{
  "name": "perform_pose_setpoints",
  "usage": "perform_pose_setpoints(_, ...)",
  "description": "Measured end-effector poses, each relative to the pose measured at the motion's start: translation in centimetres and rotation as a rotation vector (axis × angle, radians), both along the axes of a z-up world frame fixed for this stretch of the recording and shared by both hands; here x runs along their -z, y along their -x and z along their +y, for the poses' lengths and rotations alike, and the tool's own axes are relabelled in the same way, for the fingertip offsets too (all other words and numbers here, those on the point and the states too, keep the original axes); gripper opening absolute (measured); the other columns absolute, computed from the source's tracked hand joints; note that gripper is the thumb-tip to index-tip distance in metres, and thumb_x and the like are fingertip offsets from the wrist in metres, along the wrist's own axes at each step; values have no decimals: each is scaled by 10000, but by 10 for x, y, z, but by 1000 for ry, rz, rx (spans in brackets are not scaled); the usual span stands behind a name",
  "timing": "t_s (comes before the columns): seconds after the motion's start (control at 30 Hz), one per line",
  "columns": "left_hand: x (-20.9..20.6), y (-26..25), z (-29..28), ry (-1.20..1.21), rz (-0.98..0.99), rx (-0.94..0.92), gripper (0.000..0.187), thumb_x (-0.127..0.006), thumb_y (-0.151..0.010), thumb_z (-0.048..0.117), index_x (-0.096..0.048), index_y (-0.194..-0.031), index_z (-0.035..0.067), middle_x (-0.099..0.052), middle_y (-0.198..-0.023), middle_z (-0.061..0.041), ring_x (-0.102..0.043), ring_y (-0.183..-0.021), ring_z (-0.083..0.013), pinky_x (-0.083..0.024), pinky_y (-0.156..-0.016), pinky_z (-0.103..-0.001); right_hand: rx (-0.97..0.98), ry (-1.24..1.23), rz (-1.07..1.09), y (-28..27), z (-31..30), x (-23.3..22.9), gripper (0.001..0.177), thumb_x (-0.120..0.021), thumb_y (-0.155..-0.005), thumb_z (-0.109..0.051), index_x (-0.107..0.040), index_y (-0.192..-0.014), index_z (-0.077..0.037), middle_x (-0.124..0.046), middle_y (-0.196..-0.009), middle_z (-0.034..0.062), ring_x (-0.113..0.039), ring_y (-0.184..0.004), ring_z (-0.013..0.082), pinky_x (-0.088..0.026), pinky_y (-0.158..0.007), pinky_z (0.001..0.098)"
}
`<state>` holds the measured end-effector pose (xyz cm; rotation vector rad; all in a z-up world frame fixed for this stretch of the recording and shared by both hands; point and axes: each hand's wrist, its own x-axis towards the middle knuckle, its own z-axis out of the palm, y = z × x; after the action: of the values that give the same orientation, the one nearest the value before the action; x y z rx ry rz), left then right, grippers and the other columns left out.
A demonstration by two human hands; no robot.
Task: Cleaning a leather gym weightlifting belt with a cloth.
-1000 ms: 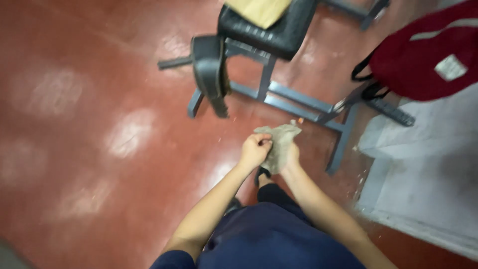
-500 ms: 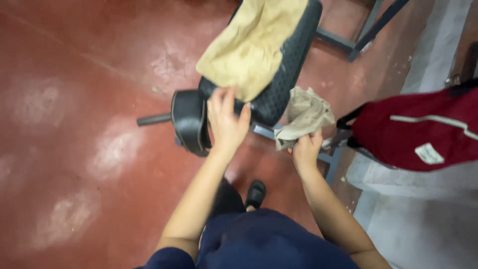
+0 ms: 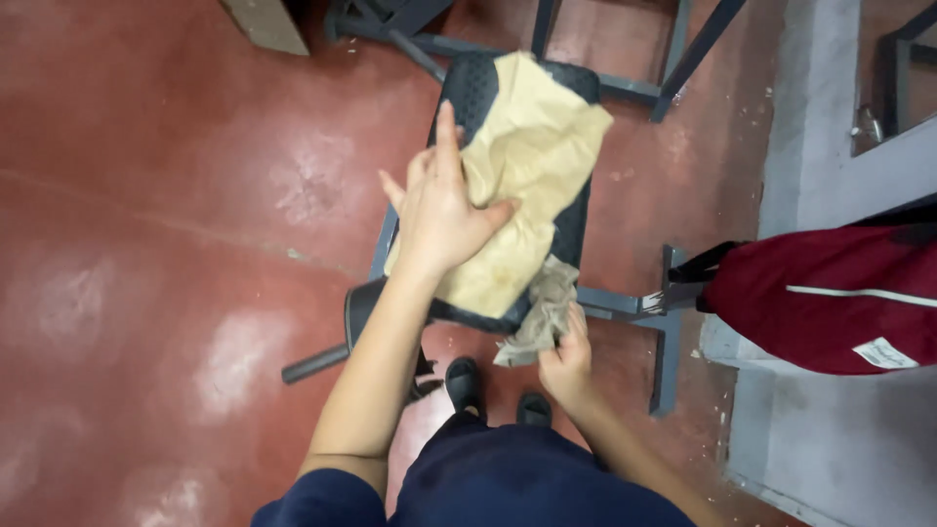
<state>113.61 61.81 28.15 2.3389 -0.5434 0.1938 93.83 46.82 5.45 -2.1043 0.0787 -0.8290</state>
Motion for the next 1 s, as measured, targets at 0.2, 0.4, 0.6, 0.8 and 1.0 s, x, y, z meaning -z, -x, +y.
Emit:
perform_pose_setpoints(0.2,-19,-36,-7,70,111,321,1272,-920,-623,467,-178,-1604,137,-614,-1409,-103,-534,-1350,-336,-70,-1116,-796,0,39,13,-9,11,-38,346,-649,-842,-15,-648,-1185,33,-661,-1241,214,-593,-1237,408,-335,-1198,505)
perform_pose_setpoints(0.4,-14,-76,-22,196,119,463,772,-862,-770,360,-529,-1408,80,-790,-1110,-99,-742,-1099,-296,-386,-1069,-597,87,-66,64,-27,13,-34,366,-589,-817,23,-659,-1177,24,-648,-1300,242,-566,-1320,454,-355,-1196,498)
perform_pose_setpoints(0.6,-26,-122,-10,627,480,467,357,-813,-809,98,-705,-1138,13,-801,-1052,-87,-778,-921,-174,-635,-821,-320,126,-2,69,-63,12,-50,358,-677,-828,-38,-684,-1185,-7,-666,-1312,228,-598,-1305,409,-429,-1152,444)
perform_pose_setpoints(0.8,-60,-134,27,659,398,474,334,-810,-837,14,-700,-1149,-31,-785,-1061,-82,-745,-920,-135,-615,-820,-287,36,232,179,-128,-8,-51,655,-739,-646,-100,-658,-1284,23,-637,-1353,256,-518,-1344,445,-322,-1173,493)
perform_pose_setpoints(1.0,-48,-128,52,657,433,303,369,-823,-775,20,-689,-1114,-36,-786,-1028,-82,-756,-885,-141,-623,-795,-295,-318,-364,17,-162,4,-131,661,-691,-957,-185,-416,-1529,-1,-504,-1546,178,-456,-1466,264,-302,-1236,365)
